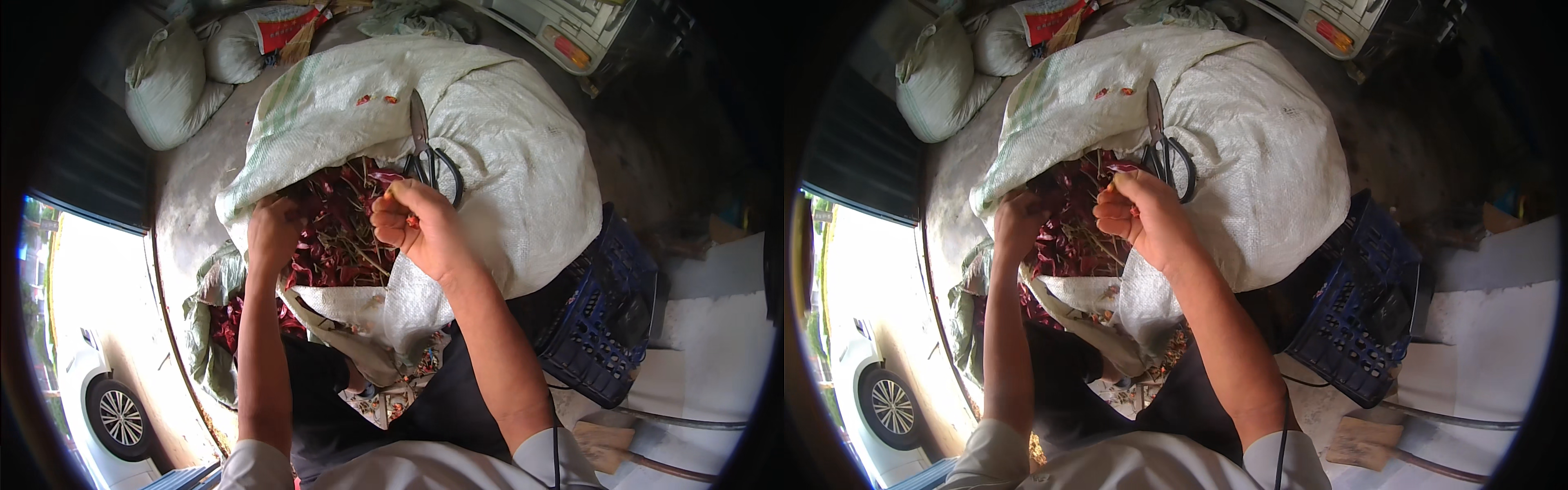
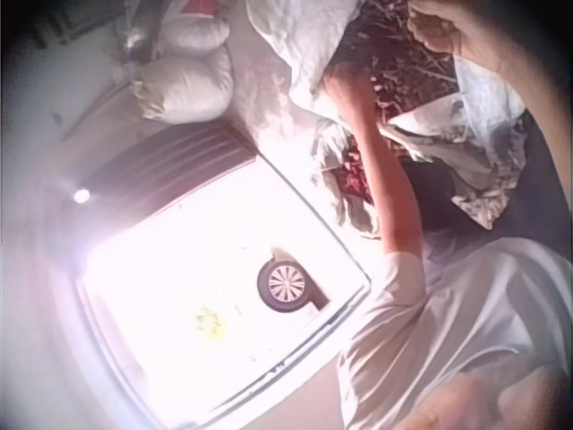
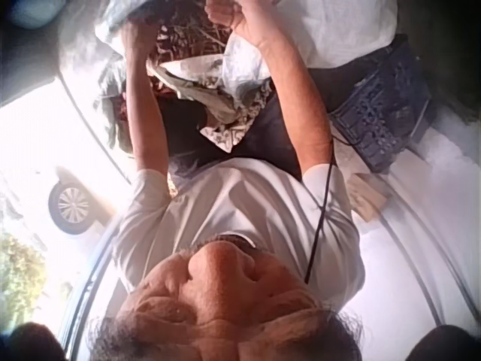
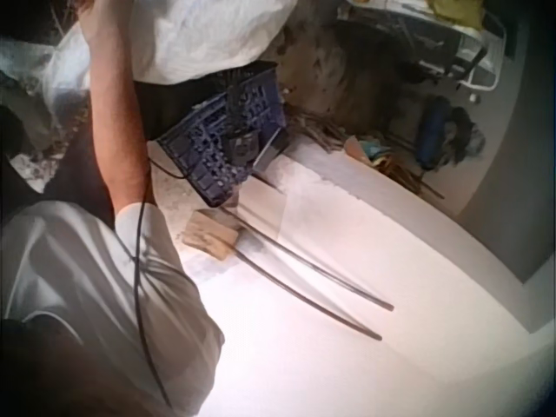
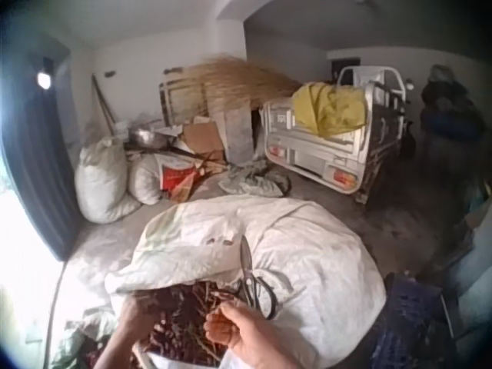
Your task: The person removes stems from dried red chili peppers one by one using scissors. They pick peppers from a large white sack, cut the stems, and drop the peppers back into the sack while discarding the stems onto a patterned cloth on their lap.
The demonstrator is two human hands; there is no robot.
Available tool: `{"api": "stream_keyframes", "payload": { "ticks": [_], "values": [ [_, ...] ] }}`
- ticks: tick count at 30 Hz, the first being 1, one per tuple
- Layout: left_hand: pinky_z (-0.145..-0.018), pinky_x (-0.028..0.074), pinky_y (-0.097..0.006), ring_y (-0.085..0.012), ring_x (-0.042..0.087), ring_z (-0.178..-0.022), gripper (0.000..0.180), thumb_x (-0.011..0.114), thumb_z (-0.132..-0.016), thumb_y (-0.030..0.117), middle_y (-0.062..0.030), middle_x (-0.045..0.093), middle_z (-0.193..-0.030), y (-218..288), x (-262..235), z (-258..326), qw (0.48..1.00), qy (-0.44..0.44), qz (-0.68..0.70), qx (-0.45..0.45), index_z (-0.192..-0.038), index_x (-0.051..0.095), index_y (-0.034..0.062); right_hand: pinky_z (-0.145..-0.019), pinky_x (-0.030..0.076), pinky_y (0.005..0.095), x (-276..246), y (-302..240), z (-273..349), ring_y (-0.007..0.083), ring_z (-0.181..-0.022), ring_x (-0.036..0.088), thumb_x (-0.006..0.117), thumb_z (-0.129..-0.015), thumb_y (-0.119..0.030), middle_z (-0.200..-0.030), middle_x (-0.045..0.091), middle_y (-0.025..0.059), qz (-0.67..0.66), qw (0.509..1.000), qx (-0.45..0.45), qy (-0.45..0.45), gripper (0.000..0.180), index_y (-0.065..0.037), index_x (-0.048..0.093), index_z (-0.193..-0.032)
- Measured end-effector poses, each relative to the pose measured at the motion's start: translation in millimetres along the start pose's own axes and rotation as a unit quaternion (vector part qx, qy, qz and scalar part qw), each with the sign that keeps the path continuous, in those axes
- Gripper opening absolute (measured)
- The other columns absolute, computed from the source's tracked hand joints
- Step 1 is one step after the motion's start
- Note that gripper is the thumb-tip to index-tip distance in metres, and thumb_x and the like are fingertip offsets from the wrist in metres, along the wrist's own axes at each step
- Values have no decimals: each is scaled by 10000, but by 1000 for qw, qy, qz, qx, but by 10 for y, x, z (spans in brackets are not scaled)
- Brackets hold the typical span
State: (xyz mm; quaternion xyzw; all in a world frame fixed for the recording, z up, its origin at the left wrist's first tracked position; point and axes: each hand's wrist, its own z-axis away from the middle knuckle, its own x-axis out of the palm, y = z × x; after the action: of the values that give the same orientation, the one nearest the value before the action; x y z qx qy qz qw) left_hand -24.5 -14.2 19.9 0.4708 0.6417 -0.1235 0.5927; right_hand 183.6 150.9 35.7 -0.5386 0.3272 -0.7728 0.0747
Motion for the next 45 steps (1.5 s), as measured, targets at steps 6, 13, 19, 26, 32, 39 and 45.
{"api": "stream_keyframes", "payload": {
  "ticks": [6,13,19,26,32,39,45],
  "values": [
    [-610,463,-222,-45,579,-672,142,709,-863,50,16,602,-740,464,-523,147,853,-162,422,-259,-1003,689,62,-744,596,309,52,139,-55,162,-904,656,563,-994,-219,-1004,629,65,181,983,2,10,176,-62,572,-1073],
    [-691,454,-221,-51,545,-737,189,688,-847,12,33,638,-806,415,-234,269,886,-174,405,-147,-1034,692,41,-638,562,245,228,302,-135,94,-722,612,641,-969,-418,-810,589,11,257,966,17,-25,381,-42,583,-991],
    [-807,491,-256,-93,605,-879,280,679,-865,29,-25,676,-963,519,-173,288,919,-164,354,-51,-1143,659,12,-598,481,341,44,468,-264,152,-623,588,655,-936,-270,-711,636,92,398,912,-91,46,278,6,642,-902],
    [-752,538,-328,-230,687,-833,334,717,-826,54,-109,692,-920,592,-142,281,962,-92,246,69,-1157,673,31,-637,511,400,184,363,-163,312,-707,680,671,-921,-228,-764,677,185,553,803,-214,58,251,19,635,-900],
    [-717,547,-373,-301,686,-831,290,728,-800,43,-124,687,-913,650,-94,316,985,-13,84,148,-1087,685,43,-644,515,428,220,365,-125,377,-729,674,659,-921,-184,-776,675,204,630,728,-262,61,216,21,614,-869],
    [-702,531,-300,-176,672,-802,173,711,-845,23,-60,691,-876,739,75,354,952,33,305,-12,-1017,709,37,-557,492,392,240,495,-191,279,-578,596,642,-936,-193,-715,602,134,476,828,-283,84,202,-2,575,-943],
    [-694,489,-229,-71,604,-781,140,699,-906,49,34,667,-884,723,101,403,793,-57,570,-209,-1044,706,21,-472,361,222,246,275,-129,37,-567,428,644,-971,-233,-753,525,-21,-17,988,-153,18,177,-69,579,-955]
  ]
}}
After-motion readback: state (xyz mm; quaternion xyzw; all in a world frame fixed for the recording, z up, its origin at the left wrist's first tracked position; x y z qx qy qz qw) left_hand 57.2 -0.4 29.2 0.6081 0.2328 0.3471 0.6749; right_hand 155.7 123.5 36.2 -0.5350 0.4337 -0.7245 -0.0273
